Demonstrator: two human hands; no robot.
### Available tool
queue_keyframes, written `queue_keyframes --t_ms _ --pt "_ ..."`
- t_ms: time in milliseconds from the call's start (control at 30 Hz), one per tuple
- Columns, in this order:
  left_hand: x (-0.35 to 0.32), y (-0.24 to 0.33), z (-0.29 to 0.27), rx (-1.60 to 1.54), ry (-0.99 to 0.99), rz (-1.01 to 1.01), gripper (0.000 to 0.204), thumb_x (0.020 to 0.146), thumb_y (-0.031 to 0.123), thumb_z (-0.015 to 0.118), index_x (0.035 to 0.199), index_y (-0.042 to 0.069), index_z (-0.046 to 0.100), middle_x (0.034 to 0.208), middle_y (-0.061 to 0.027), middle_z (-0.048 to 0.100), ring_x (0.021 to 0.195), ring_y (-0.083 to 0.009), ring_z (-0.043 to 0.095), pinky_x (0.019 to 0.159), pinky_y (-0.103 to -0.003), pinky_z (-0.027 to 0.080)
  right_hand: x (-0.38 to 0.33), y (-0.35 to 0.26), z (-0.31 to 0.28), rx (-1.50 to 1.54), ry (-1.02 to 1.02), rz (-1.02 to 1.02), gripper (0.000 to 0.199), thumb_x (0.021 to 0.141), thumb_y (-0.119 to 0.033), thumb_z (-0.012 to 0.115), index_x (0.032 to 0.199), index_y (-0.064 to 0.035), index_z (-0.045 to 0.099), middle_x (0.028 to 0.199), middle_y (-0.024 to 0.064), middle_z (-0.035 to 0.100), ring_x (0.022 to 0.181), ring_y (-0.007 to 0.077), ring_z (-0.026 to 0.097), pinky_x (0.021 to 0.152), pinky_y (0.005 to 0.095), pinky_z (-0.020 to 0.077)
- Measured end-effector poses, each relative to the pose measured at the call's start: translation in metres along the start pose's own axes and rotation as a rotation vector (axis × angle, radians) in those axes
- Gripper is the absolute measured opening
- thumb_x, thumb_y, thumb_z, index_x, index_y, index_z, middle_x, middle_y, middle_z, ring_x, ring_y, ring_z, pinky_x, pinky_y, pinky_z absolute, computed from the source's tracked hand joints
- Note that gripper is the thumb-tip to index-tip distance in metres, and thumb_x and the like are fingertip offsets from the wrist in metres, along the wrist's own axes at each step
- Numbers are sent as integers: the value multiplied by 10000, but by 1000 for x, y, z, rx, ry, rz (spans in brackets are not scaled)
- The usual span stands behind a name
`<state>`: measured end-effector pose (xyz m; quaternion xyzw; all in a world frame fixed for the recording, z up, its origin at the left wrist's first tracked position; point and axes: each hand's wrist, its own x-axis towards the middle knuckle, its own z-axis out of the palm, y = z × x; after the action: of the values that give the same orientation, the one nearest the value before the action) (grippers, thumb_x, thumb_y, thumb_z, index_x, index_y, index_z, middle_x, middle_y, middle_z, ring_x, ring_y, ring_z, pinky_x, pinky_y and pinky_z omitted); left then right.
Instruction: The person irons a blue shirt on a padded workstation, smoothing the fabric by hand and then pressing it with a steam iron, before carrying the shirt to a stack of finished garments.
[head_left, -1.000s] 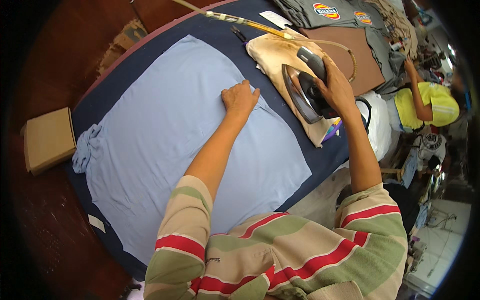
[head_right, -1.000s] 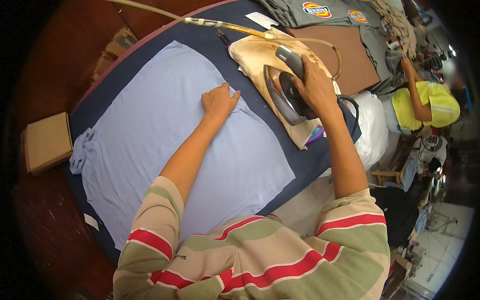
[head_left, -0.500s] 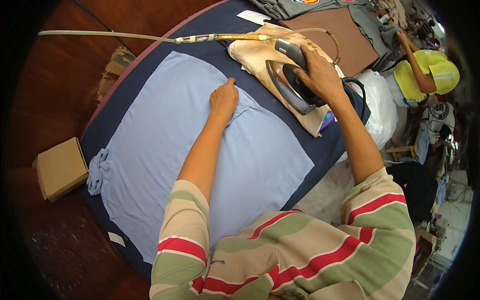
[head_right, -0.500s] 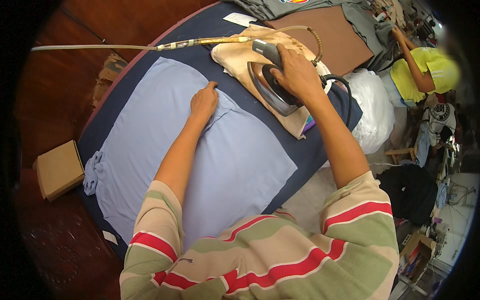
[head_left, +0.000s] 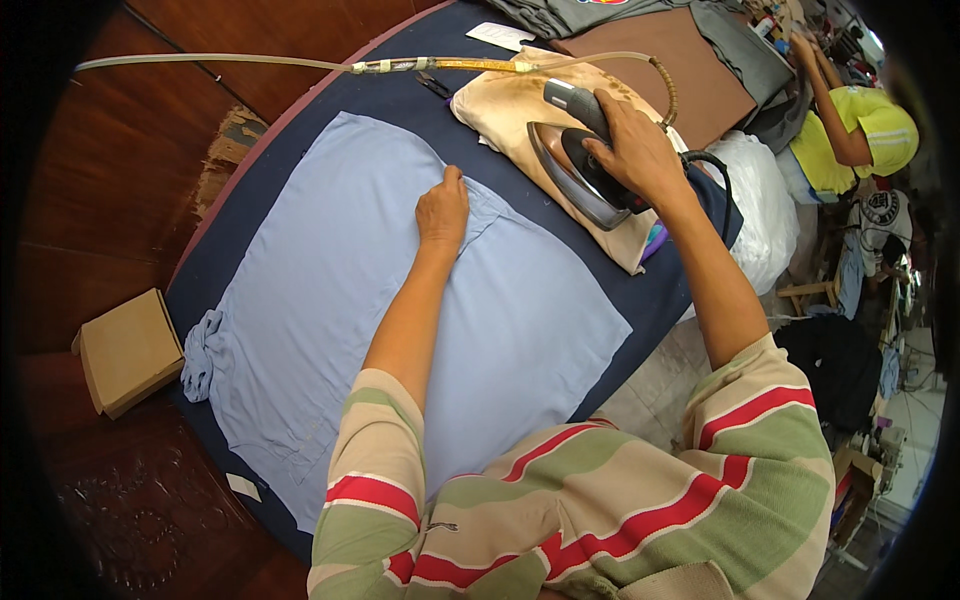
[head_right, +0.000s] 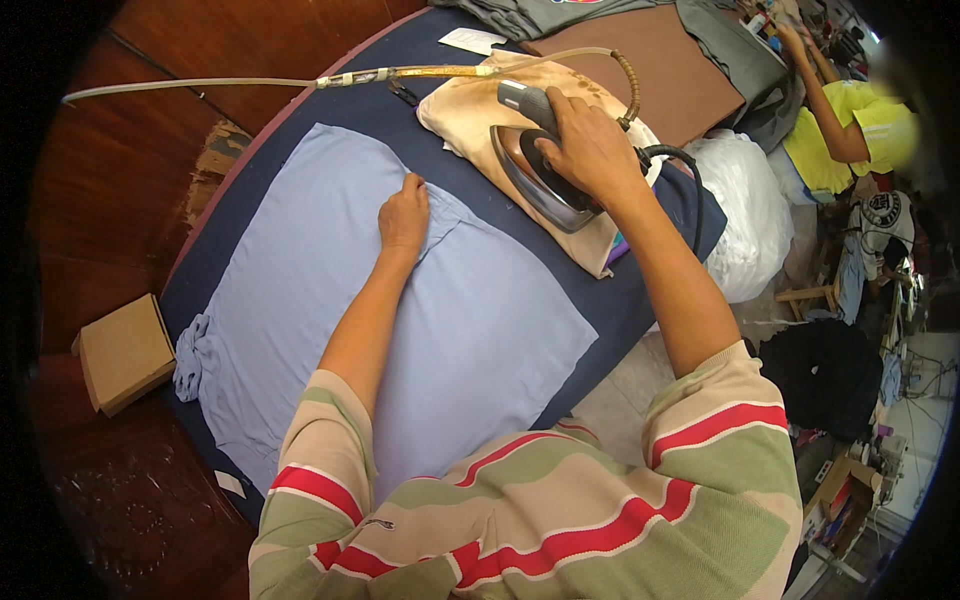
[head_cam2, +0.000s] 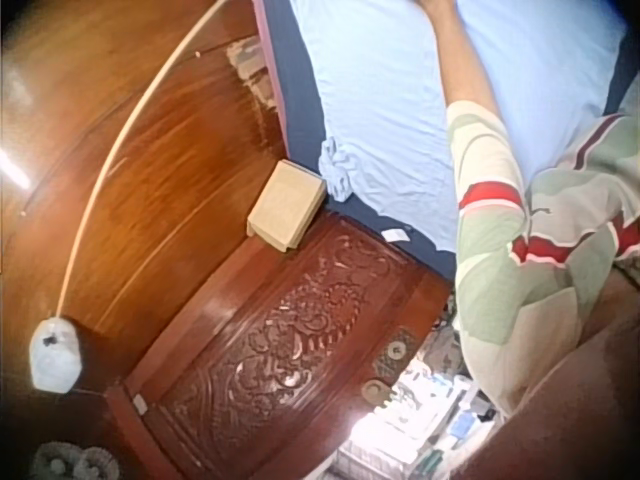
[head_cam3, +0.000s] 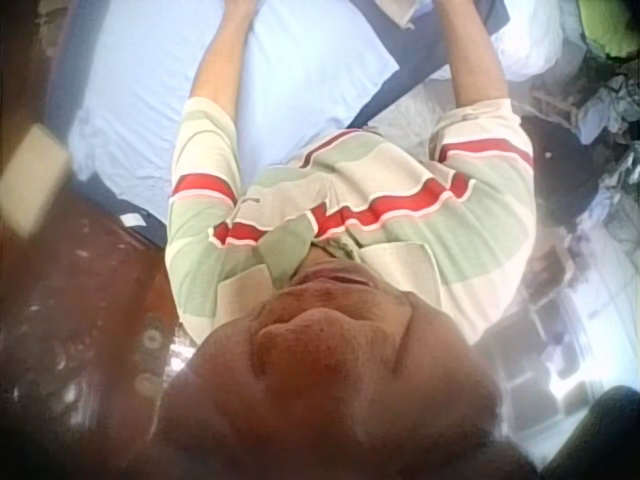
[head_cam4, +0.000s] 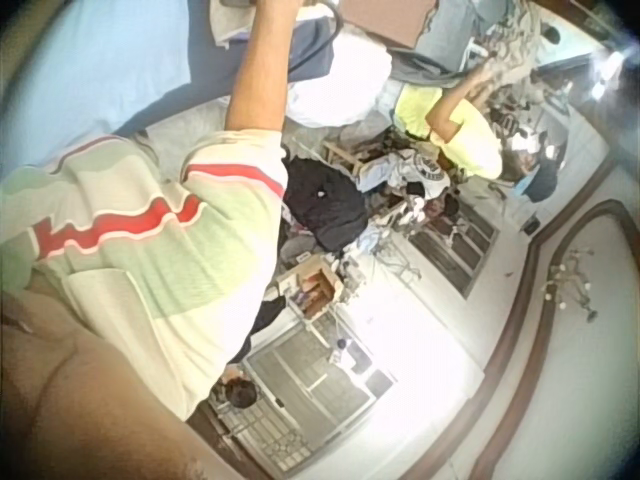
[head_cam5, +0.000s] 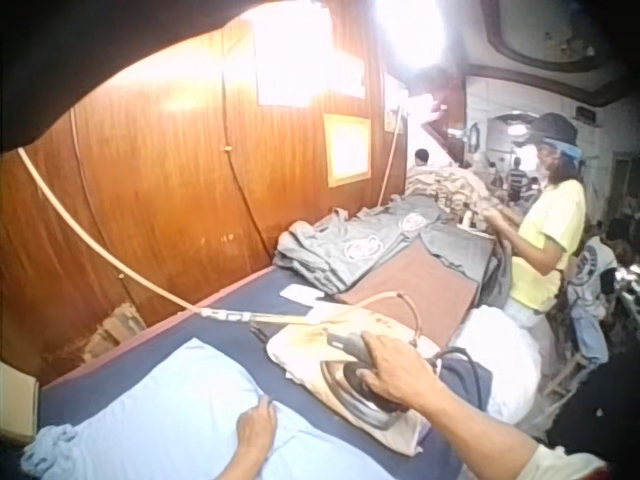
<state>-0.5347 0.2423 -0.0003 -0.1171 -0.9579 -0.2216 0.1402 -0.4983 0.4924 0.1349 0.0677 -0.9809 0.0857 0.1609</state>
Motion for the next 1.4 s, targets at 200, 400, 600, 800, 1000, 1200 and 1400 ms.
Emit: queue_keyframes --t_ms 200,400,600,800,1000,1200,1400 --pt "-50 -53 -70 -140 203 323 108 785 62 554 889 58 584 782 -137 609 758 -301 591 657 -408 446 -1 4 0 27 -44 6 583 777 -257 633 1261 -29 403 1094 197 562 1011 344 536 858 414 431" --pt "-87 -93 -123 126 74 234 253 749 84 552 992 71 621 1136 -116 554 1029 -233 515 906 -407 327 7 5 -1 92 -35 40 513 772 -295 623 1167 -11 460 995 215 593 931 359 574 803 431 446" --pt "16 -41 -55 43 -170 461 336 766 121 570 1102 125 589 1175 -57 552 1119 -215 498 928 -426 331 65 10 1 138 -427 88 500 738 -327 686 1026 50 529 899 211 610 796 299 614 710 371 484" --pt "65 -12 -36 315 -698 524 243 700 175 619 939 133 612 1030 -66 577 1006 -211 531 911 -467 332 56 9 0 468 -510 176 465 693 -267 717 1003 46 567 740 126 610 622 185 596 580 303 476" --pt "77 -21 -35 97 -756 546 167 672 149 627 817 104 558 800 -71 618 830 -265 588 791 -448 390 10 -42 -28 446 -435 -18 461 721 -230 688 1073 25 532 920 240 618 863 332 612 751 375 463" --pt "101 -37 -34 79 -707 479 170 702 159 649 846 109 573 829 -61 645 845 -272 606 718 -411 438 -11 -92 -27 401 -606 -6 452 727 -226 666 1068 37 529 875 248 612 859 369 602 758 410 466" --pt "108 -60 -40 93 -600 486 273 729 235 661 979 130 632 925 -104 635 916 -275 585 806 -371 436 -3 -122 4 350 -660 76 466 747 -260 647 1078 42 516 888 248 614 855 364 605 759 402 467"
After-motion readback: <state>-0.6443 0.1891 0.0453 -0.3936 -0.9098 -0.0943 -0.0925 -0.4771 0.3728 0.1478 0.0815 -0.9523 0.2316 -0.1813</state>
